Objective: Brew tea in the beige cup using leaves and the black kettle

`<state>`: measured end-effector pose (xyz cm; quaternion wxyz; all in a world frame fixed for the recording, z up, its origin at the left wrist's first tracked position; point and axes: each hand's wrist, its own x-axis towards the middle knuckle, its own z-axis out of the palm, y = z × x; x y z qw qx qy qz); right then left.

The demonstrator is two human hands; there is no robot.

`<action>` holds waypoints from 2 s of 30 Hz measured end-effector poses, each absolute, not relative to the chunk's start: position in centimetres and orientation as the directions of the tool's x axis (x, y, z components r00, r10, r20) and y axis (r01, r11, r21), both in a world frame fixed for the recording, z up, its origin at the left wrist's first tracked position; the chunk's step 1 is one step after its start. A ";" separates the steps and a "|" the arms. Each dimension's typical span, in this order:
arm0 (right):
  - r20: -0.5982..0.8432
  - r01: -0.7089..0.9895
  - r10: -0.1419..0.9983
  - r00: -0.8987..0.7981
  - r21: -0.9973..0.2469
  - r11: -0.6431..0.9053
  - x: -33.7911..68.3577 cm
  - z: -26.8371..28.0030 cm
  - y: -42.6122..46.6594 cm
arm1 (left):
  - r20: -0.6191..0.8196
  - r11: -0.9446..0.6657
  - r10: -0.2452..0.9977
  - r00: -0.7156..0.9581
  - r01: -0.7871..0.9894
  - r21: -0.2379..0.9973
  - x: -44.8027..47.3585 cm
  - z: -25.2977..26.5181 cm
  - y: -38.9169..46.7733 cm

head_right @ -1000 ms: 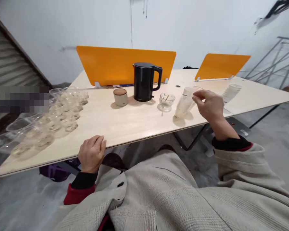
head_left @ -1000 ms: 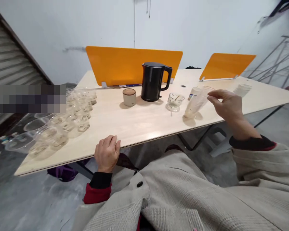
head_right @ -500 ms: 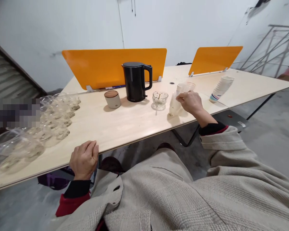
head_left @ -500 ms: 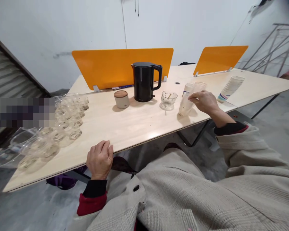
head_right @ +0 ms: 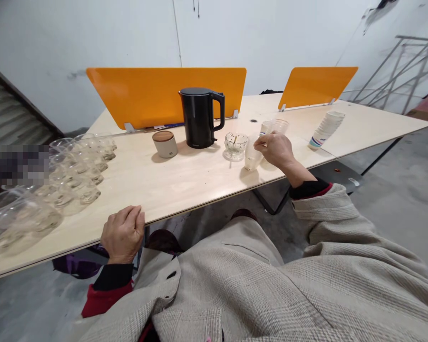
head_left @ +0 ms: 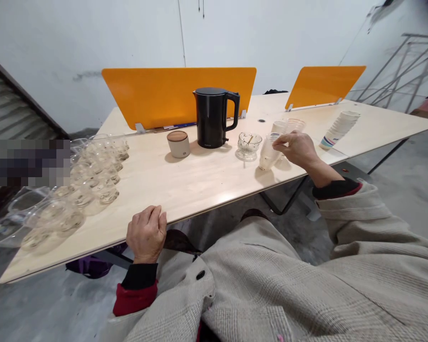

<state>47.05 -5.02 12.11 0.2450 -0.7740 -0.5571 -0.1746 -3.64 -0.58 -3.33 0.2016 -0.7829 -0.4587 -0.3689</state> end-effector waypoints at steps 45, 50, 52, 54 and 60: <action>0.547 0.689 0.762 -0.345 -0.404 0.602 26.1 5.2 6.4 | 0.631 -0.477 0.720 0.289 0.867 0.147 -3.0 -3.5 -1.5; 0.550 0.673 0.763 -0.339 -0.424 0.605 27.1 4.7 6.4 | 0.644 -0.462 0.707 0.292 0.880 0.108 -3.0 -3.4 -1.5; 0.544 0.676 0.771 -0.331 -0.434 0.596 27.2 4.7 6.5 | 0.655 -0.462 0.695 0.297 0.882 0.090 -3.0 -3.3 -1.5; 0.541 0.684 0.778 -0.320 -0.437 0.585 27.2 4.7 6.6 | 0.657 -0.464 0.690 0.304 0.882 0.079 -3.0 -3.3 -1.5; 0.568 0.648 0.754 -0.329 -0.445 0.618 27.0 4.3 6.6 | 0.667 -0.463 0.678 0.310 0.884 0.061 -3.1 -3.3 -1.5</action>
